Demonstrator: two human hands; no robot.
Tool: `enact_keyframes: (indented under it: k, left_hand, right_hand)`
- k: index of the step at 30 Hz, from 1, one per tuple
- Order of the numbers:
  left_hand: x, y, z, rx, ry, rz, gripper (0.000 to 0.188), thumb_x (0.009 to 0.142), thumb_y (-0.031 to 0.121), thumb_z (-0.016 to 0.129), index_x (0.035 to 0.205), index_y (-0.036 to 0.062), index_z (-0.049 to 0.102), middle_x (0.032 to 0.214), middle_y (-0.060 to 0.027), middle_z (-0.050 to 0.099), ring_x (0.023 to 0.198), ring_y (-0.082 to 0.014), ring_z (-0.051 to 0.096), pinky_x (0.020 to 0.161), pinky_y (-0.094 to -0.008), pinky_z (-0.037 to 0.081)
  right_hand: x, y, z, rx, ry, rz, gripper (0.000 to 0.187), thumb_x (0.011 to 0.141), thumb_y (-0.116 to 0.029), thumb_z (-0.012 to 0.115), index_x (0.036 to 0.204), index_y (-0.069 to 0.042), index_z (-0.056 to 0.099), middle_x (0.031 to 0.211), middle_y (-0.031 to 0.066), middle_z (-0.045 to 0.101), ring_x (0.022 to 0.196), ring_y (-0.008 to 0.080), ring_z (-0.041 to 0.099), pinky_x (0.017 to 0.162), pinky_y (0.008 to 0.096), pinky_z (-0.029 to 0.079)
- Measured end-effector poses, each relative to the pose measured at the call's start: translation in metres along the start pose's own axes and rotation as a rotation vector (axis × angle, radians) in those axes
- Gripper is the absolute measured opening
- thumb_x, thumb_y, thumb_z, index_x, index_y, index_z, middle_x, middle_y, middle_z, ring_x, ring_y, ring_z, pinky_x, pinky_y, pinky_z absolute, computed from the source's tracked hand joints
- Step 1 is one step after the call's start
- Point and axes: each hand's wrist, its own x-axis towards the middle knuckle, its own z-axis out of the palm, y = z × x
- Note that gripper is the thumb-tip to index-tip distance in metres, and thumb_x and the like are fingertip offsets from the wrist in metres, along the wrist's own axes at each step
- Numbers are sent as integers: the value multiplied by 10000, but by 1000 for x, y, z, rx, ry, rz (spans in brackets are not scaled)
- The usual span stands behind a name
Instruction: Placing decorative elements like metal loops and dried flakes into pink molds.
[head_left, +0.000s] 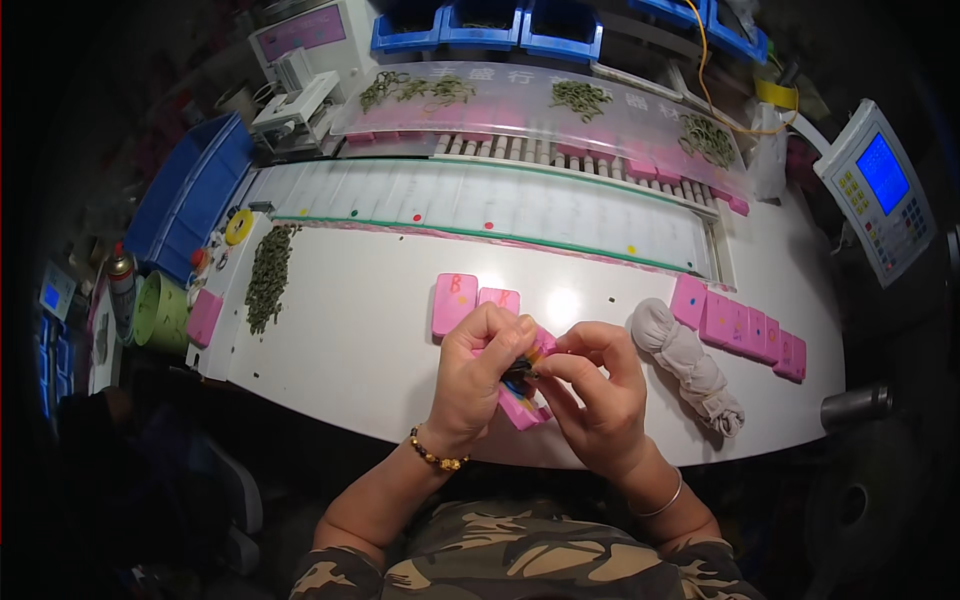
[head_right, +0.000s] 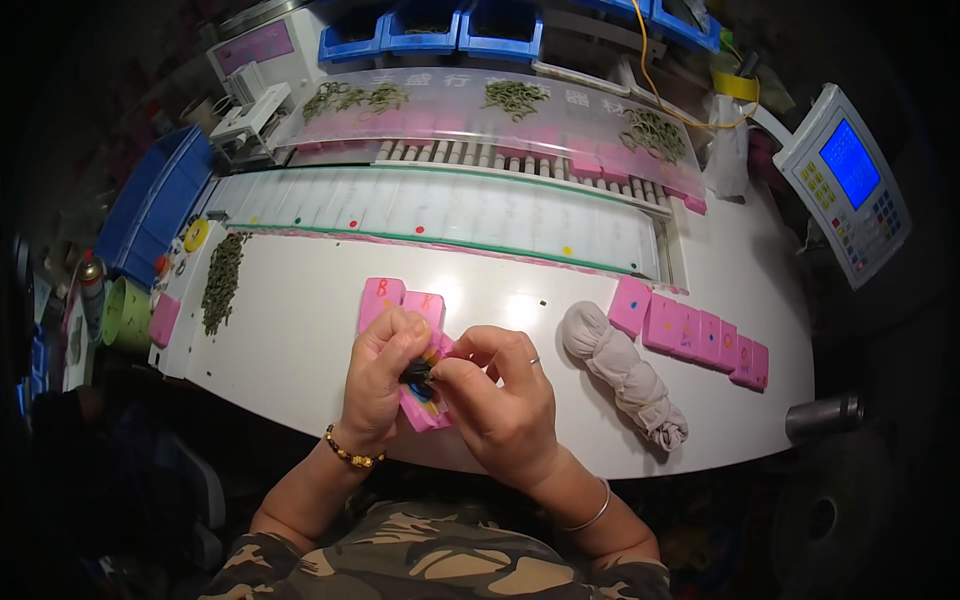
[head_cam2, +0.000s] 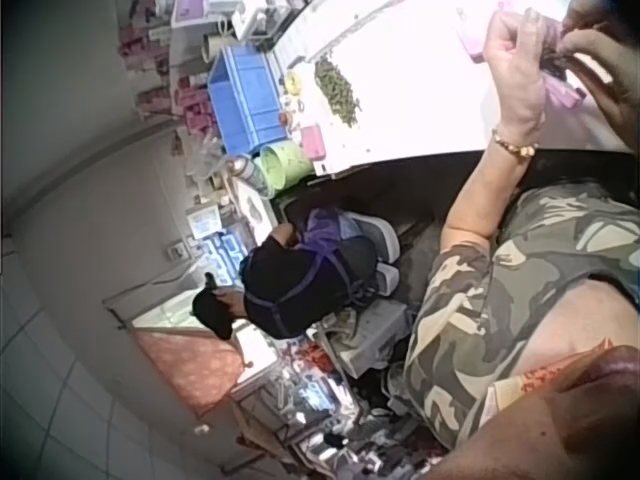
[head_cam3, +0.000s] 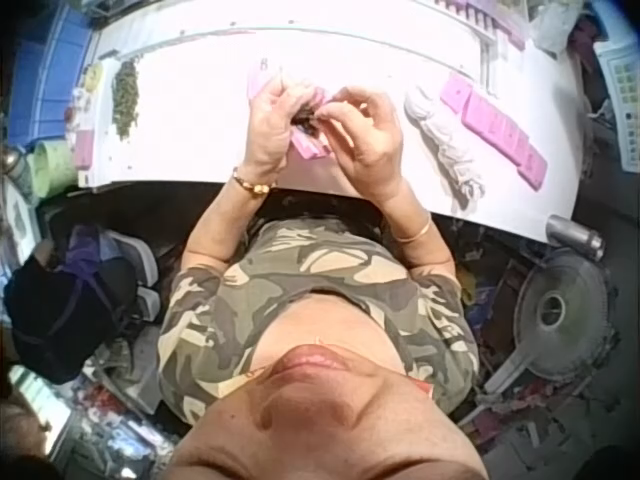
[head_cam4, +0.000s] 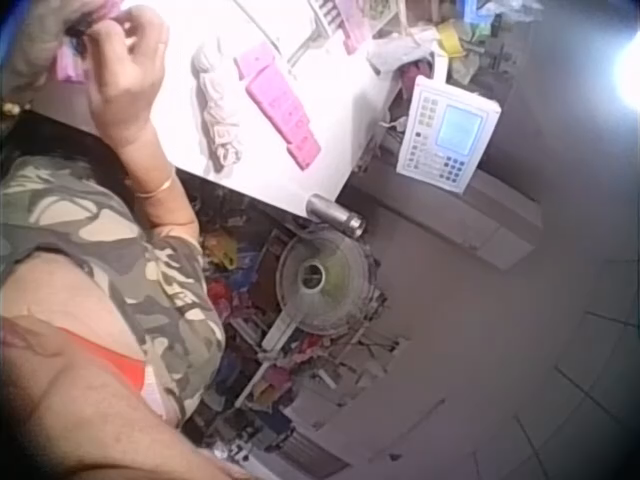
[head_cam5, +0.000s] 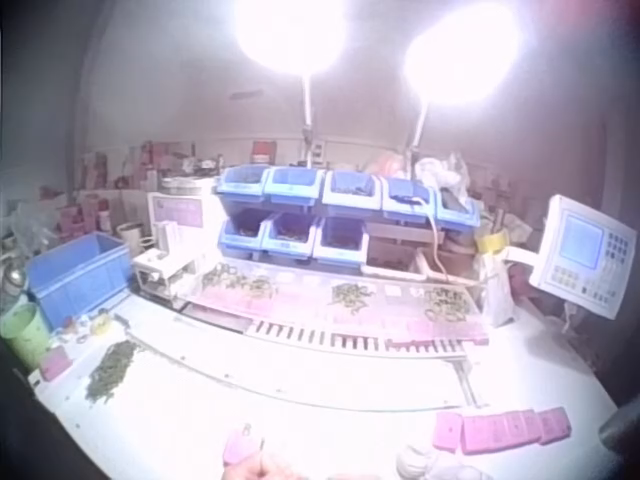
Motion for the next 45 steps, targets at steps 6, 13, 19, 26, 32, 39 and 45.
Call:
enact_keyframes:
  k: [6,13,19,26,32,39,45]
  left_hand:
    - [3,-5,-5,31,32,40,250,983,186,596,784,78,488,752,-15,553,633,-67,527,583,-239,473]
    - [11,11,-2,-232,285,-120,300,986,336,593,874,71,510,758,-61,593,610,-127,574,537,-259,476]
    - [-7,22,-3,111,-269,-370,337,987,259,562,1115,-45,634,852,-32,615,814,-112,630,712,-256,531]
    - [-6,28,-8,279,-313,-302,162,917,103,644,990,-25,711,914,-47,653,836,-86,617,755,-227,495]
    - [-9,28,-13,429,-318,-248,109,883,65,665,927,-33,682,934,-37,641,833,-92,624,741,-240,502]
    - [-10,31,-12,736,-359,184,93,830,61,686,884,-15,687,829,-84,651,729,-143,633,662,-277,511]
    - [3,39,-14,972,-343,498,81,811,51,687,877,3,683,772,-94,644,724,-171,638,677,-296,512]
  right_hand:
    - [2,-3,1,57,22,4,206,721,-31,790,893,-52,680,902,73,553,758,215,555,596,306,449]
    - [2,-5,-16,-39,202,-157,265,675,28,824,891,-59,698,852,32,527,697,175,493,565,290,392]
    - [-1,10,-20,-185,202,-304,239,654,-22,830,844,-88,701,842,11,541,700,170,523,572,292,417]
    - [3,13,-24,-133,5,-288,198,645,-91,783,808,-99,671,807,1,622,687,176,570,554,294,399]
    - [8,8,-32,-177,-148,-306,153,693,-139,744,803,-107,642,780,-23,622,682,147,572,552,283,392]
    - [8,21,-25,118,-276,-103,174,720,-138,782,781,-97,625,747,13,626,634,197,595,548,307,440]
    - [-6,24,-20,990,-323,809,75,858,-39,720,850,-26,646,802,5,650,706,61,592,616,219,471]
